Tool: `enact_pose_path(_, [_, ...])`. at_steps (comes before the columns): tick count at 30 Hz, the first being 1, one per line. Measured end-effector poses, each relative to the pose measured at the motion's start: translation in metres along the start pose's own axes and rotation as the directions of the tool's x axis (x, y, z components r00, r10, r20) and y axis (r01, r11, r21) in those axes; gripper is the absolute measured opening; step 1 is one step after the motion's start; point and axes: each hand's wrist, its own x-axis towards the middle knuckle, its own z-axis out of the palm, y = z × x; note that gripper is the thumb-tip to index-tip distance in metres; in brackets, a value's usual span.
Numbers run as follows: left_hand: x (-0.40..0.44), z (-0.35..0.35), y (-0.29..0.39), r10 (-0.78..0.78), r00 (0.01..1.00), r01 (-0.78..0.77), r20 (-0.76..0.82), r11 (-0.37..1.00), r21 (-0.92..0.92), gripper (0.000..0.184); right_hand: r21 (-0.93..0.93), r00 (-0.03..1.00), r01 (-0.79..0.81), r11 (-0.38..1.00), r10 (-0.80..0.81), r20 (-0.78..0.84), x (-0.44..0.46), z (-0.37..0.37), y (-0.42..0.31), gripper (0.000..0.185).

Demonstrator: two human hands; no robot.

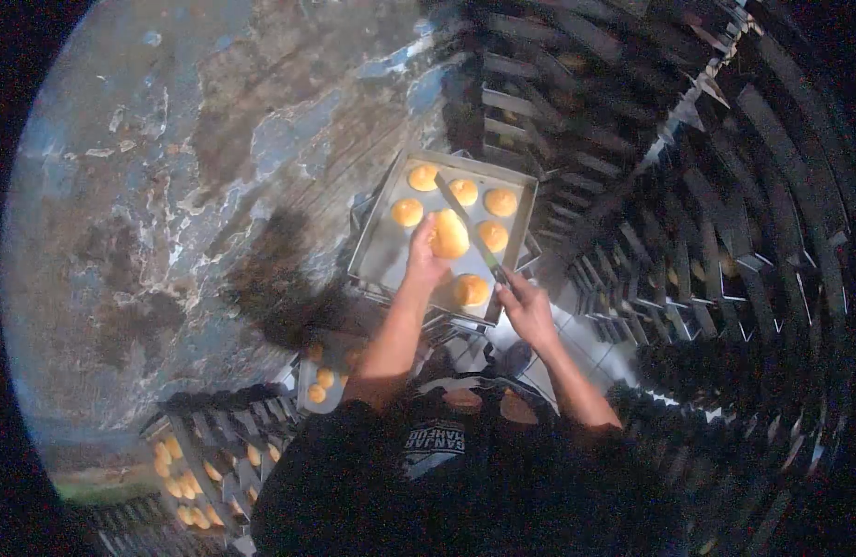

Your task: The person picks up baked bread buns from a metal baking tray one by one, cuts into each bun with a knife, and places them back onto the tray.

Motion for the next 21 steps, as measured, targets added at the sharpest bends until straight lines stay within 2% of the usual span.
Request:
enact_pose_path(2, [-0.006, 0.005, 0.019, 0.021, 1.000, -0.021, 0.006, 1.000, 0.019, 0.039, -0.055, 0.994, 0.112, 0.992, -0.113, -0.014, -0.011, -0.001, 0.017, 0.041])
enact_pose_path(3, [-0.009, 0.006, 0.025, 0.042, 0.999, -0.042, 0.011, 0.998, 0.038, 0.040, -0.057, 0.993, 0.117, 0.992, -0.117, -0.004, -0.013, -0.003, 0.016, 0.041])
enact_pose_path(5, [-0.017, 0.011, 0.019, 0.044, 0.999, -0.043, -0.013, 0.995, 0.087, 0.035, 0.004, 0.998, -0.022, 1.000, 0.022, 0.061, -0.023, -0.005, 0.014, 0.042])
enact_pose_path(6, [-0.022, 0.015, 0.012, 0.037, 0.999, -0.033, -0.027, 0.990, 0.141, 0.030, 0.004, 0.998, -0.031, 1.000, 0.031, 0.062, -0.021, -0.003, 0.008, 0.042])
enact_pose_path(7, [-0.029, 0.018, 0.003, 0.047, 0.997, -0.056, 0.055, 0.983, 0.176, 0.030, 0.024, 0.998, -0.050, 0.998, 0.049, 0.043, -0.010, 0.000, -0.001, 0.042])
enact_pose_path(9, [-0.019, 0.008, -0.010, 0.026, 0.999, -0.030, 0.032, 0.990, 0.138, 0.030, 0.122, 0.998, -0.044, 0.992, 0.040, 0.040, 0.011, 0.005, -0.005, 0.043])
enact_pose_path(10, [-0.016, 0.004, -0.012, 0.009, 1.000, -0.009, 0.006, 0.995, 0.102, 0.029, 0.122, 0.998, -0.046, 0.991, 0.042, 0.038, 0.009, 0.002, -0.010, 0.043])
enact_pose_path(12, [-0.010, -0.010, 0.006, 0.025, 0.998, -0.033, 0.057, 0.990, 0.136, 0.032, -0.030, 0.995, -0.027, 0.999, 0.030, 0.098, 0.006, -0.007, -0.022, 0.042])
enact_pose_path(13, [-0.012, -0.011, 0.016, 0.043, 0.994, -0.060, 0.105, 0.984, 0.166, 0.035, -0.036, 0.994, -0.022, 0.999, 0.026, 0.105, 0.000, -0.009, -0.015, 0.042])
enact_pose_path(15, [-0.025, -0.002, 0.028, 0.023, 0.998, -0.035, 0.063, 0.979, 0.200, 0.032, -0.041, 0.990, -0.030, 0.999, 0.035, 0.135, -0.019, -0.011, 0.007, 0.042])
enact_pose_path(16, [-0.033, 0.004, 0.033, -0.012, 1.000, 0.006, 0.023, 0.969, 0.246, 0.029, -0.042, 0.989, -0.034, 0.999, 0.039, 0.139, -0.019, -0.010, -0.001, 0.042])
enact_pose_path(18, [-0.038, 0.011, 0.022, 0.018, 0.999, -0.033, 0.051, 0.948, 0.316, 0.029, -0.033, 0.983, -0.115, 0.993, 0.118, 0.139, -0.014, -0.008, -0.020, 0.042])
enact_pose_path(19, [-0.035, 0.010, 0.014, -0.029, 0.994, -0.007, 0.109, 0.949, 0.315, 0.029, -0.045, 0.992, -0.018, 0.999, 0.023, 0.125, -0.005, -0.004, -0.022, 0.042])
enact_pose_path(20, [-0.033, 0.008, 0.007, -0.073, 0.984, 0.018, 0.165, 0.949, 0.314, 0.029, -0.045, 0.993, -0.022, 0.999, 0.027, 0.119, 0.002, -0.001, -0.024, 0.042])
enact_pose_path(21, [-0.034, 0.011, 0.005, -0.041, 0.993, 0.002, 0.114, 0.945, 0.327, 0.029, -0.041, 0.992, -0.036, 0.999, 0.041, 0.120, 0.008, 0.002, -0.025, 0.042])
